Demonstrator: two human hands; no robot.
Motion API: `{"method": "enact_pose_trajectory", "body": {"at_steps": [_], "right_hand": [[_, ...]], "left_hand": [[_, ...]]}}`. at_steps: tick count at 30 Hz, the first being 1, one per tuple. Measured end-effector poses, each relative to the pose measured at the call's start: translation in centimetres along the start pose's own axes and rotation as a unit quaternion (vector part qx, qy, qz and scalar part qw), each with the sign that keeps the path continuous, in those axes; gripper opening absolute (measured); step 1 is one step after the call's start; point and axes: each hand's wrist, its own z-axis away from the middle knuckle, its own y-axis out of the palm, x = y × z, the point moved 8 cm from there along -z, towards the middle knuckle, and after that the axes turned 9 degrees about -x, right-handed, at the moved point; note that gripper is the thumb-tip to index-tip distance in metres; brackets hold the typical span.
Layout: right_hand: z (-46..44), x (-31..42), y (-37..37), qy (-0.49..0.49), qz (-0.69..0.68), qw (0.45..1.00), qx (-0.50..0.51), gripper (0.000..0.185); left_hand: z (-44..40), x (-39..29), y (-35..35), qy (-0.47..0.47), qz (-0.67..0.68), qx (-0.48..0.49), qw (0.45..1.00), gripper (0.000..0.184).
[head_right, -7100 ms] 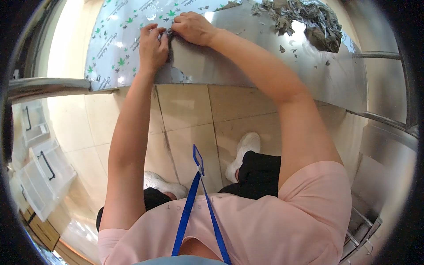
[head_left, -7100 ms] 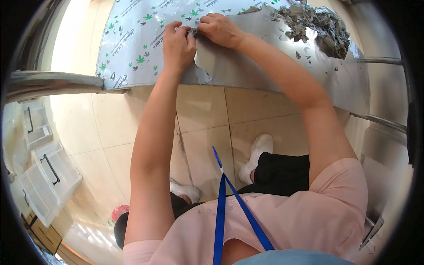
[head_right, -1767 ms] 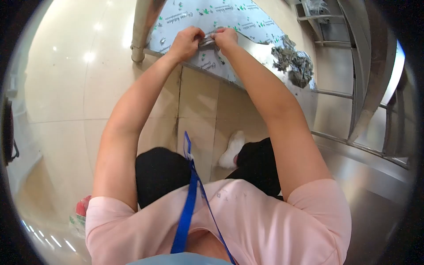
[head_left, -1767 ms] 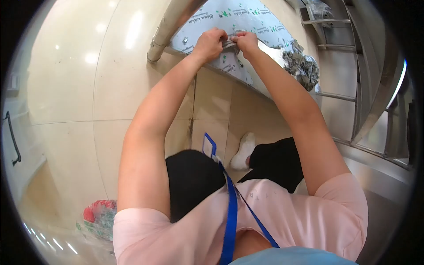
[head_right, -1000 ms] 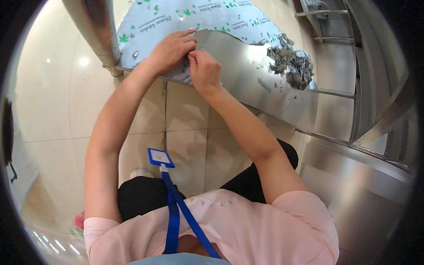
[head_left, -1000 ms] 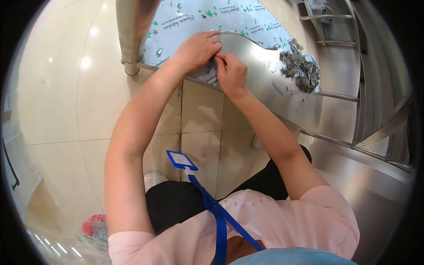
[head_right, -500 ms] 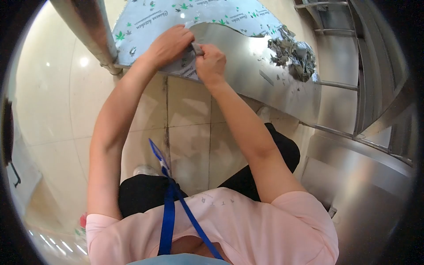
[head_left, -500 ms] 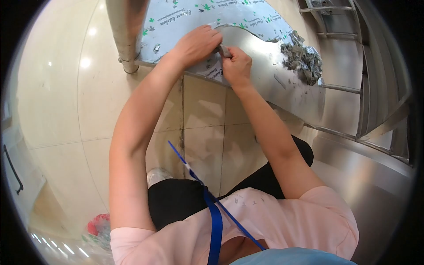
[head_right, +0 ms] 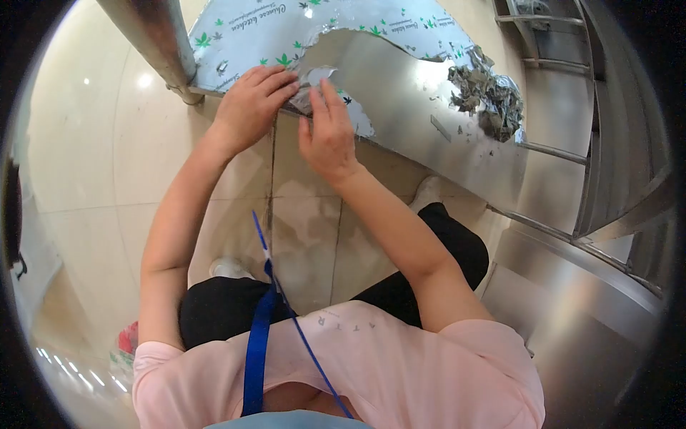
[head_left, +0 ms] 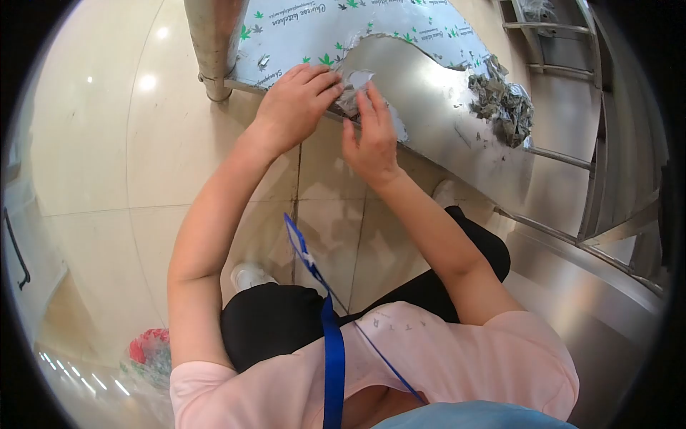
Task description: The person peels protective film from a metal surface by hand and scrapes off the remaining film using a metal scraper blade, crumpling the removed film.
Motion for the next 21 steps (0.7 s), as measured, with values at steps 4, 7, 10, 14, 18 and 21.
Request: {"method": "enact_pose_trajectory", "body": {"at_steps": [4, 7, 10, 14, 18, 21], "right_hand": [[-2.3, -1.5, -0.1, 0.032, -0.034, 0.999, 0.01, 0.043], [-3.6, -2.6, 1.9, -0.02, -0.045, 0.996, 0.076, 0.044], [-4.4, -5.2, 4.2, 0.06, -0.091, 0.988, 0.108, 0.03], [-4.8, -6.5, 4.1, 0.132, -0.061, 0.989, 0.032, 0.013], [-4.0, -5.3, 3.3, 0.081, -0.02, 0.996, -0.004, 0.011], [-3.9, -6.4, 2.9, 0.18, -0.091, 0.979, 0.027, 0.013]], "left_hand": [[-0.3, 0.9, -1.1, -0.098, 0.139, 0.006, 0.985, 0.036], [-1.4, 2.1, -1.1, -0.115, 0.166, -0.015, 0.979, 0.041], [-3.7, 3.5, 0.1, -0.067, 0.106, -0.004, 0.992, 0.049], [-7.0, 3.9, 2.6, 0.005, 0.084, 0.034, 0.996, 0.04], [-6.2, 5.0, 6.2, -0.025, 0.098, 0.19, 0.977, 0.025], [-5.3, 4.7, 5.0, -0.036, 0.057, 0.129, 0.989, 0.023]]}}
